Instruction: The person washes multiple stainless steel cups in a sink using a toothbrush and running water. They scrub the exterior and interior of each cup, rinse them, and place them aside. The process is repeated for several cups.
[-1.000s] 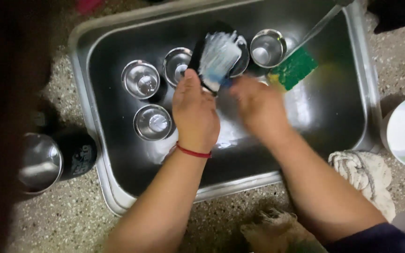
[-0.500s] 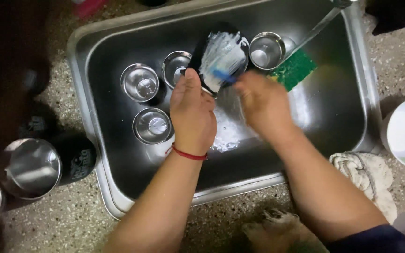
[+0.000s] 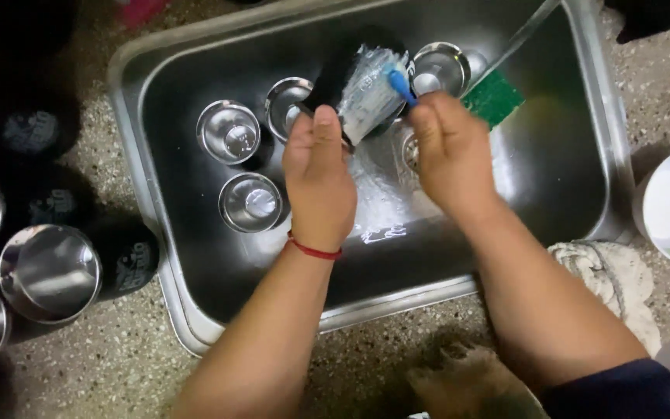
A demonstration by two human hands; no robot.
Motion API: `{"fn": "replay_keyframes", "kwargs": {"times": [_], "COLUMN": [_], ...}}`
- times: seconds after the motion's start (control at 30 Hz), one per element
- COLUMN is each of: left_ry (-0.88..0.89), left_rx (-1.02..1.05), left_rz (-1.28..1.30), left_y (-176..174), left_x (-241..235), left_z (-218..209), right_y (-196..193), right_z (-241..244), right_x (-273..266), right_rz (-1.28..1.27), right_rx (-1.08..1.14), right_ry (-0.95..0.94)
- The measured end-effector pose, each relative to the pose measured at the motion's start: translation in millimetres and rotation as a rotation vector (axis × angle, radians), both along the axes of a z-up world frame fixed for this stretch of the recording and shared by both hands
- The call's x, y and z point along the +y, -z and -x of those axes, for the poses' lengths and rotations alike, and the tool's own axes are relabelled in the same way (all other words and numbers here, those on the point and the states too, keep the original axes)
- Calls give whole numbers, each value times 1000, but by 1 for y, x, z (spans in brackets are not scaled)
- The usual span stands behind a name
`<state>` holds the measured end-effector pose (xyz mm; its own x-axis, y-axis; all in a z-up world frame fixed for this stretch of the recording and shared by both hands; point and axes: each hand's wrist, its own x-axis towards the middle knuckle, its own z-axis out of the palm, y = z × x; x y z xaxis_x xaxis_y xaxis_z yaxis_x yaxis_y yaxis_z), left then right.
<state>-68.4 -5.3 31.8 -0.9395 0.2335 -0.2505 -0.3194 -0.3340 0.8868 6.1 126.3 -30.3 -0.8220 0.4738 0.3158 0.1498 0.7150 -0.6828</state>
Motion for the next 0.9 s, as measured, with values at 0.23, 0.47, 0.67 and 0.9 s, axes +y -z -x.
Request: {"fn": "replay_keyframes", "kwargs": {"times": [0.23, 0.47, 0.67, 0.9], "left_ry": [-41, -85, -111, -97], "left_rx": [42, -33, -157, -181], "left_rz": [-32, -219, -260, -261], "left_y": [49, 26, 10, 46], "left_x": [-5, 2, 5, -4], "left_z": [-2, 1, 2, 11], "right_y": [14, 17, -15, 7], "right_z": [-2, 1, 0, 1], "right_x": [-14, 1, 8, -2], "right_rz": [-132, -67, 108, -106], "right_rx": [-35, 46, -31, -62], "right_ry": [-51, 6, 111, -7]}}
